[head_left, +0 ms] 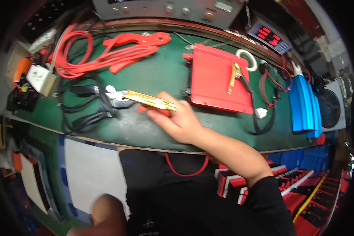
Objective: Testing a power inverter by connecting it to a DC power supply using jumper cables and verifying the connection.
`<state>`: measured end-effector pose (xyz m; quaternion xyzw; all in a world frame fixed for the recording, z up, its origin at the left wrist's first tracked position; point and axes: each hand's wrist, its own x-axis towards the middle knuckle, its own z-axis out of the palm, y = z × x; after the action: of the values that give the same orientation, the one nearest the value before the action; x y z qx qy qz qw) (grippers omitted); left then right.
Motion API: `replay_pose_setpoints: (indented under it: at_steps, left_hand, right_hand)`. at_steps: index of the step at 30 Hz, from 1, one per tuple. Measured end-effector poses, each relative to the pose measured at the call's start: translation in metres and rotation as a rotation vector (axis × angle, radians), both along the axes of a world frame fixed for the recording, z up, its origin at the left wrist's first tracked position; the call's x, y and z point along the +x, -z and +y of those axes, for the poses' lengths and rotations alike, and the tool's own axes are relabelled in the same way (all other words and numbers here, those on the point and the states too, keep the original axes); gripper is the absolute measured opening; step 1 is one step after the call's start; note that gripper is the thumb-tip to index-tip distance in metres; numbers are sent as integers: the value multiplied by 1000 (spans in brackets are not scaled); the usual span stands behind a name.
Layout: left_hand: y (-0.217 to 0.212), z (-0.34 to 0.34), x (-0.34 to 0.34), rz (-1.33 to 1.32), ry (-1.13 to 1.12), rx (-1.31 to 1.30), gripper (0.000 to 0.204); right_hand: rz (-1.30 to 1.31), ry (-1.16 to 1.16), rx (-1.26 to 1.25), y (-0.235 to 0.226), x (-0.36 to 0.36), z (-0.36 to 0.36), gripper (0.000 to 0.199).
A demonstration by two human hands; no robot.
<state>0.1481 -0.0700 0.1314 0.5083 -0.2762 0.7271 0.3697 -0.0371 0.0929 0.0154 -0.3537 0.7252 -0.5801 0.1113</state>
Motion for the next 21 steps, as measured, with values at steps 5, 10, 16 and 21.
replay_pose_setpoints:
  at_steps: [5, 10, 16, 21]
  left_hand:
    - [77, 36, -32, -901, -1087, -661, 31]
    - [78, 42, -26, -1105, -1417, -887, 26]
    - [84, 34, -29, -1018, -1443, -888, 19]
    - [93, 35, -29, -985, -1492, -866, 27]
  right_hand:
    - [-57, -4, 72, 4, -5, 6, 19]
    - [-63, -71, 134, 0, -5, 9, 18]
    - [-16, -55, 146, 1, -6, 4, 16]
    - [-12, -43, 120, 1, -6, 5, 16]
